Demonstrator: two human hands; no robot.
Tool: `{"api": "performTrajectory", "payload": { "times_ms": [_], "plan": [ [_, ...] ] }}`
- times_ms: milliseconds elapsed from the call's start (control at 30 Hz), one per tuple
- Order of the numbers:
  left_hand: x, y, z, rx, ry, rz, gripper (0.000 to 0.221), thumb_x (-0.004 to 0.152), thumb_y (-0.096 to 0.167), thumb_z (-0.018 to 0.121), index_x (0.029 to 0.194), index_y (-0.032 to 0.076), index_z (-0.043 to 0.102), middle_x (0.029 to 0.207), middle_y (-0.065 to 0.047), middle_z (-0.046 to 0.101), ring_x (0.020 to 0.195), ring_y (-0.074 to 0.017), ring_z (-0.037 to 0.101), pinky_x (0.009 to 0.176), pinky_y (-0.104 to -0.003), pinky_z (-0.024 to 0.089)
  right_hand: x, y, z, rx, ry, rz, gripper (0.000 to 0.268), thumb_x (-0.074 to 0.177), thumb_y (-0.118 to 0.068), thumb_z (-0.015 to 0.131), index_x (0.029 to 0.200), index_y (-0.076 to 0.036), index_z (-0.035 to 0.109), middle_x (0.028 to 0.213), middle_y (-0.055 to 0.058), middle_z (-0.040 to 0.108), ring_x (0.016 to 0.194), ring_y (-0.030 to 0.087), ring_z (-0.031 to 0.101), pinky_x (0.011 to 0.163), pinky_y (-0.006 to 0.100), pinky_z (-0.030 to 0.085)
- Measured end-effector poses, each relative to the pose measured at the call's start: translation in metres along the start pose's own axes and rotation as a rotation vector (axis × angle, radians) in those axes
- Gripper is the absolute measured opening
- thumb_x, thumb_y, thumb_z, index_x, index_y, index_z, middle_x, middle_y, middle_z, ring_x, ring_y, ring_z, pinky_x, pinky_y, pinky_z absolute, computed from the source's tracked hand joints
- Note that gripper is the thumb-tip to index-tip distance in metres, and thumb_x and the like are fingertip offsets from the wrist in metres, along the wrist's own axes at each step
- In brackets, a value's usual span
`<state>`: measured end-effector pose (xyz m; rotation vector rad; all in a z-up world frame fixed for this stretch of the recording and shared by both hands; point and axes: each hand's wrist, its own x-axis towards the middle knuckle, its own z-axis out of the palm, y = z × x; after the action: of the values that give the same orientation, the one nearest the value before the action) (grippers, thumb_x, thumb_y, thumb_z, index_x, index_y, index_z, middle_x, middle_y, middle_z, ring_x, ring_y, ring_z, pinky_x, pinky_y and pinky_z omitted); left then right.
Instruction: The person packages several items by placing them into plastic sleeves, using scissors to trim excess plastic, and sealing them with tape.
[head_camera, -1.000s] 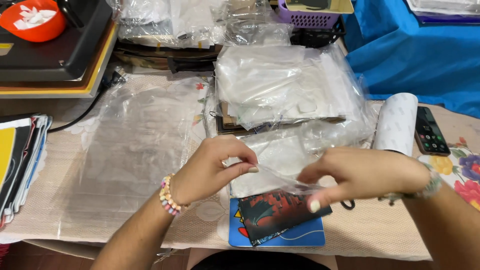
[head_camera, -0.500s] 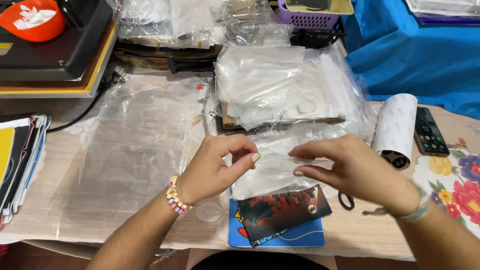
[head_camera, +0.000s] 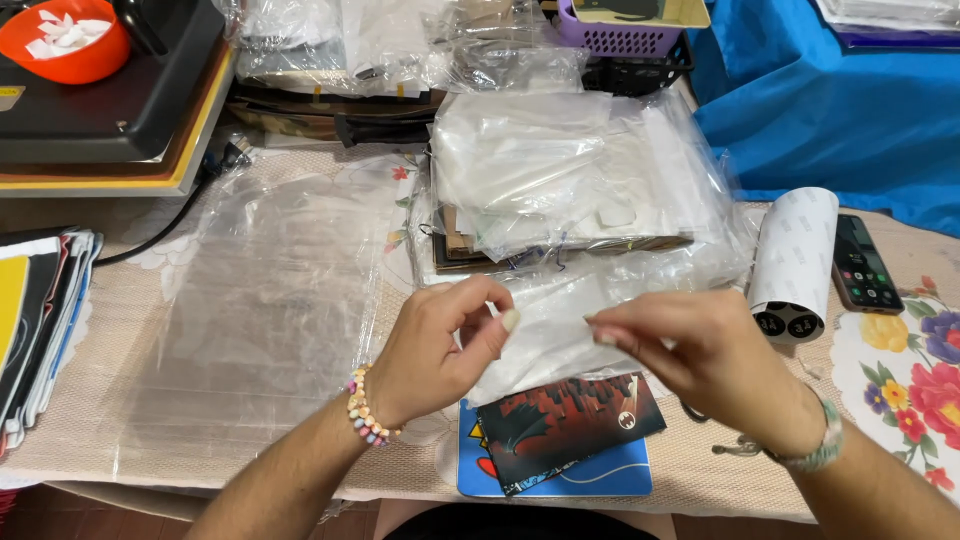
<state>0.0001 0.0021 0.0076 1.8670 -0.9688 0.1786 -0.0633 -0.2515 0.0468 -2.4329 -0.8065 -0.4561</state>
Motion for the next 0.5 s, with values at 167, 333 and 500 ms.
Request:
{"api": "performTrajectory", "payload": {
  "times_ms": [167, 333, 500],
  "plan": [
    [0.009, 0.005, -0.002, 0.165, -0.112, 0.049, 0.022, 0.097, 0.034, 0.055, 0.083, 0.017, 0.059, 0.058, 0.008, 0.065, 0.052, -0.0162, 0.063, 0.057, -0.034, 0.047, -0.013, -0.007, 0.004, -0.163, 0.112, -0.353, 0.02, 0.096, -0.01, 0.055, 0.107, -0.004, 0.07, 0.096, 0.011, 0.075, 0.076, 0.025, 0.073, 0.068, 0.036, 0.06],
    [0.008, 0.005, 0.004, 0.147, -0.057, 0.083, 0.026, 0.103, 0.028, 0.052, 0.081, 0.014, 0.055, 0.054, 0.007, 0.056, 0.052, -0.0176, 0.058, 0.056, -0.032, 0.045, -0.016, -0.003, 0.002, -0.315, 0.142, -0.512, 0.024, 0.099, -0.014, 0.051, 0.108, -0.004, 0.071, 0.108, 0.014, 0.075, 0.092, 0.024, 0.076, 0.082, 0.037, 0.063],
    [0.003, 0.006, 0.009, 0.238, -0.06, -0.047, 0.03, 0.099, 0.033, 0.057, 0.075, 0.015, 0.059, 0.049, 0.002, 0.052, 0.044, -0.0208, 0.051, 0.048, -0.036, 0.038, -0.02, 0.001, 0.003, -0.541, 0.206, -0.651, 0.018, 0.098, -0.013, 0.058, 0.101, -0.002, 0.072, 0.097, 0.014, 0.076, 0.081, 0.018, 0.073, 0.076, 0.033, 0.06]
  ]
}}
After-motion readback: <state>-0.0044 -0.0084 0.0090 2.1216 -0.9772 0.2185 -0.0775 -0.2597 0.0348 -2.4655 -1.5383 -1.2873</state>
